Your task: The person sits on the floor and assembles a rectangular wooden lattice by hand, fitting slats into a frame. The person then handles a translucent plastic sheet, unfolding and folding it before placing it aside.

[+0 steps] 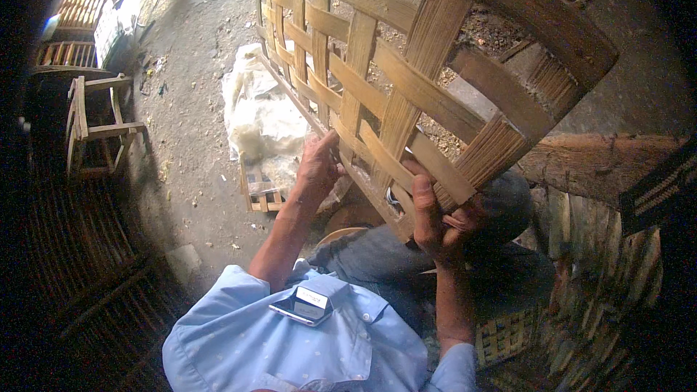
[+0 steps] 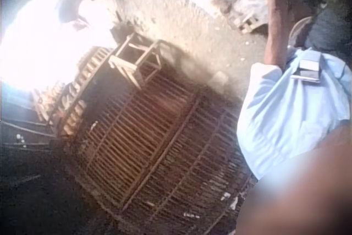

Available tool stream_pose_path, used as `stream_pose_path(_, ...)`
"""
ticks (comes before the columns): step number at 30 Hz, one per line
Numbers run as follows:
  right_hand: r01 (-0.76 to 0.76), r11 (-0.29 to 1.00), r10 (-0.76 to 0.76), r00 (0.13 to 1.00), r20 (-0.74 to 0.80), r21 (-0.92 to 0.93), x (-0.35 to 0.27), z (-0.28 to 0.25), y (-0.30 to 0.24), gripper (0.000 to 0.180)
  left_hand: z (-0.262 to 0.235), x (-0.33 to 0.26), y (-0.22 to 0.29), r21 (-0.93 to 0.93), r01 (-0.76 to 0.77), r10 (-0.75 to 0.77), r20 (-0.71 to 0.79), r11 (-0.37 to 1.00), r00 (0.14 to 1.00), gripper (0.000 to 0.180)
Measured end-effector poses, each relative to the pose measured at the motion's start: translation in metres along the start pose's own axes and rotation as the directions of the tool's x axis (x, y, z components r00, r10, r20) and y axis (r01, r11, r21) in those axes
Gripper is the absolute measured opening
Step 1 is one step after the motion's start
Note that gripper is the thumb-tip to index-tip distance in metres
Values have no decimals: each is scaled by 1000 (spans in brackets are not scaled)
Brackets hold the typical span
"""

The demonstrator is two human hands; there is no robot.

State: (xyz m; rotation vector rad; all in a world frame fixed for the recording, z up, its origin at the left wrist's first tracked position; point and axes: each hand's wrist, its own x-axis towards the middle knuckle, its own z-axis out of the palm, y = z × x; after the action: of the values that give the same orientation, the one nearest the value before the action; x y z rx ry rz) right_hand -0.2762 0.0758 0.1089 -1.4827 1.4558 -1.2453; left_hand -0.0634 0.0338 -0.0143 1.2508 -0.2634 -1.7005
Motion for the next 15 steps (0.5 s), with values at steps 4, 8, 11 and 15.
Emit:
stream_pose_path(4, -63, 997, 66, 995, -72, 53, -1, 3, 3, 28, 4, -13, 21, -208, 99, -69, 148, 973, 987, 34)
stream_pose_path(8, -73, 997, 75, 995, -62, 35, 1, 4, -2, 29, -11, -6, 14, -74, 64, -59, 70, 995, 996, 32)
stream_pose_path(11, -87, 988, 97, 992, -76, 124, 3, 3, -2, 29, 3, -11, 18, -71, 39, -35, 59, 997, 998, 27)
stream_pose_path(15, -129, 977, 155, 976, -153, 170, 4, 9, -10, 30, -4, -9, 15, -115, -10, 32, 189, 993, 981, 25)
